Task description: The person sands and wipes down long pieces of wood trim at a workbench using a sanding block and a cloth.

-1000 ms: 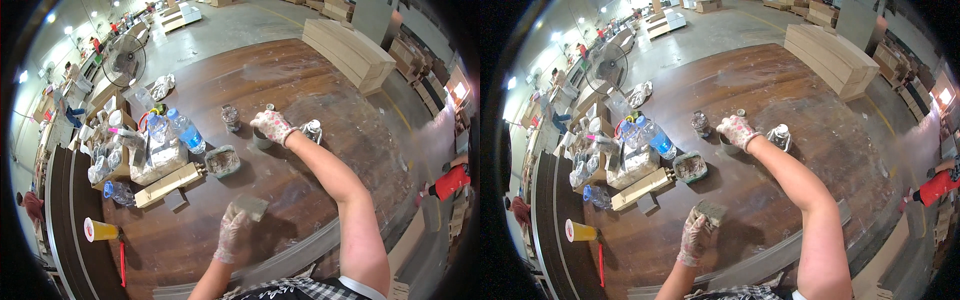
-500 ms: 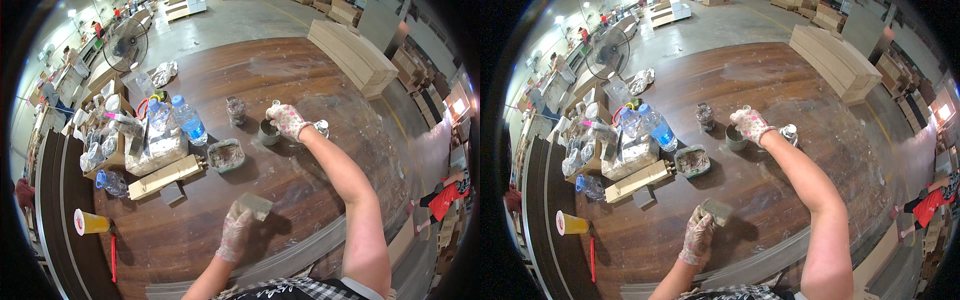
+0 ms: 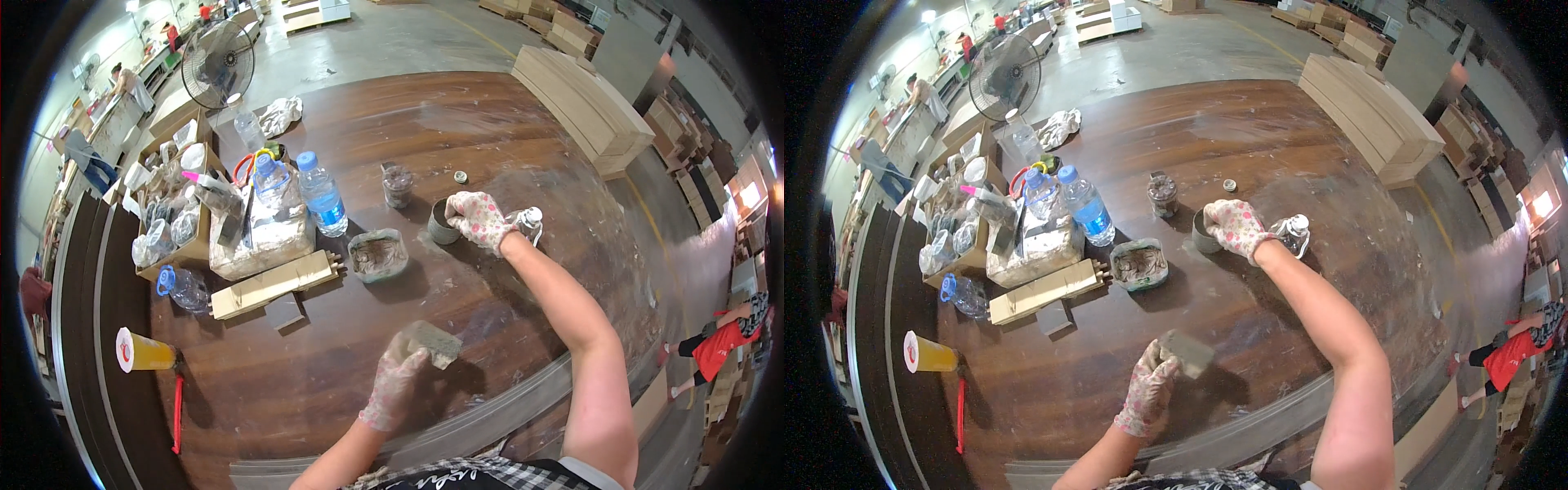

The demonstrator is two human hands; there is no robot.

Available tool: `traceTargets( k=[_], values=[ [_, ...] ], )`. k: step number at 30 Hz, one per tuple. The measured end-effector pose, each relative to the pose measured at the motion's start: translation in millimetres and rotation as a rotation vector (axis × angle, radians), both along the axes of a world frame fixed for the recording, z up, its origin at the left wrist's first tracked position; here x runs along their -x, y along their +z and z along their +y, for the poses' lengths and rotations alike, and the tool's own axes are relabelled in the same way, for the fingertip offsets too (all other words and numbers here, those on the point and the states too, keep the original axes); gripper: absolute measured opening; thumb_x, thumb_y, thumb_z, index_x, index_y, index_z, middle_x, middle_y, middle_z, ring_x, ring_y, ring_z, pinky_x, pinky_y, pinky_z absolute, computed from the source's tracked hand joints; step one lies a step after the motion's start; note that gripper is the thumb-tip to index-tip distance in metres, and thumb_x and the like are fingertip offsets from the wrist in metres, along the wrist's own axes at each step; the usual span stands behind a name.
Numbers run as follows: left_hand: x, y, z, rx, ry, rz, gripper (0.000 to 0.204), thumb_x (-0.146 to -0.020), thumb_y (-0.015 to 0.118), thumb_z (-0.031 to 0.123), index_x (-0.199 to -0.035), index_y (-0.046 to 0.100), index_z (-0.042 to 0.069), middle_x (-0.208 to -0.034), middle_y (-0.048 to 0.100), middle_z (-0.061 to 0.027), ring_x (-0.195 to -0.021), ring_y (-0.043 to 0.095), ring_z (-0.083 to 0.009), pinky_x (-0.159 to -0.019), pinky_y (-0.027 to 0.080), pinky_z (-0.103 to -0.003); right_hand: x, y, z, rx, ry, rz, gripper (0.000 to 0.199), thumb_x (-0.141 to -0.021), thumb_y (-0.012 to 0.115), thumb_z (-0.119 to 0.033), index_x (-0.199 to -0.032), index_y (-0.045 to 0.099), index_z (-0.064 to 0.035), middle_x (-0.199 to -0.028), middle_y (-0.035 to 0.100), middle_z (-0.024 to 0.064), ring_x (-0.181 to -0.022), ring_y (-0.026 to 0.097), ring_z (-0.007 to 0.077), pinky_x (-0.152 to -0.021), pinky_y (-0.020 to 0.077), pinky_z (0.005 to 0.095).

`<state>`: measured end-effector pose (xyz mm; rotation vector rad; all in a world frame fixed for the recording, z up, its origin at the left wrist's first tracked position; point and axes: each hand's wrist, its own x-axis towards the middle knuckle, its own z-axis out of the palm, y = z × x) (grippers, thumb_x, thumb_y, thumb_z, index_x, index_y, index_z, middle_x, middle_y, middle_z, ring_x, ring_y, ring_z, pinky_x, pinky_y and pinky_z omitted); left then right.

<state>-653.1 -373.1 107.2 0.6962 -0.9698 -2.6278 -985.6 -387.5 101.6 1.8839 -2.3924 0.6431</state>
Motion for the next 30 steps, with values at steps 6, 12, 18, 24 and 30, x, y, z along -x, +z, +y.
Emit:
traceTargets(
  k=[6, 12, 18, 24, 30],
  values=[
    [-0.5, -23.8, -0.4, 0.089, -0.007, 0.015, 0.052, -0.091, 0.061, 0.016, -0.137, 0.042, 0.002, -0.121, 0.058, -0.0136, -0.109, 0.059, -0.0238, -0.090, 0.052, -0.037, 3.0, 1.2, -5.1, -0.127, -0.120, 0.159, 0.004, -0.080, 0.063, -0.012, -0.081, 0.064, -0.0091, -0.084, 0.068, 0.0124, -0.085, 0.068, 0.0304, -0.074, 0.0548, 0.0399],
    [2.8, -17.6, 3.2, 0.060, -0.027, 0.025, 0.052, -0.092, 0.062, 0.017, -0.137, 0.042, 0.002, -0.121, 0.058, -0.0127, -0.109, 0.059, -0.0225, -0.092, 0.050, -0.035, 6.5, -5.0, -10.2, -0.015, -0.141, 0.221, 0.004, -0.078, 0.063, -0.012, -0.081, 0.065, -0.0103, -0.083, 0.068, 0.0124, -0.085, 0.068, 0.0312, -0.072, 0.0540, 0.0415],
    [0.5, -13.1, 0.3, 0.005, 0.013, 0.041, 0.052, -0.092, 0.063, 0.018, -0.136, 0.041, 0.002, -0.118, 0.060, -0.0123, -0.107, 0.060, -0.0242, -0.089, 0.052, -0.039, -10.9, 2.6, -11.2, -0.063, -0.118, 0.035, 0.009, -0.078, 0.068, -0.014, -0.085, 0.065, -0.0093, -0.085, 0.069, 0.0121, -0.089, 0.067, 0.0312, -0.077, 0.0534, 0.0413],
    [0.2, -2.4, -3.9, -0.036, 0.048, 0.034, 0.053, -0.092, 0.063, 0.019, -0.137, 0.040, 0.005, -0.117, 0.059, -0.0148, -0.106, 0.060, -0.0271, -0.088, 0.053, -0.043, -26.1, 5.2, -11.1, -0.080, -0.077, -0.053, 0.010, -0.076, 0.066, -0.015, -0.084, 0.067, -0.0086, -0.084, 0.068, 0.0153, -0.085, 0.067, 0.0342, -0.077, 0.0524, 0.0450],
    [0.5, -10.0, -4.8, -0.048, 0.080, 0.076, 0.060, -0.091, 0.067, 0.023, -0.140, 0.037, 0.005, -0.119, 0.058, -0.0148, -0.108, 0.059, -0.0276, -0.091, 0.052, -0.042, -25.0, 10.8, -8.3, -0.134, -0.170, 0.088, 0.004, -0.079, 0.062, -0.011, -0.080, 0.064, -0.0076, -0.085, 0.068, 0.0144, -0.087, 0.067, 0.0339, -0.075, 0.0533, 0.0432]
  ],
)
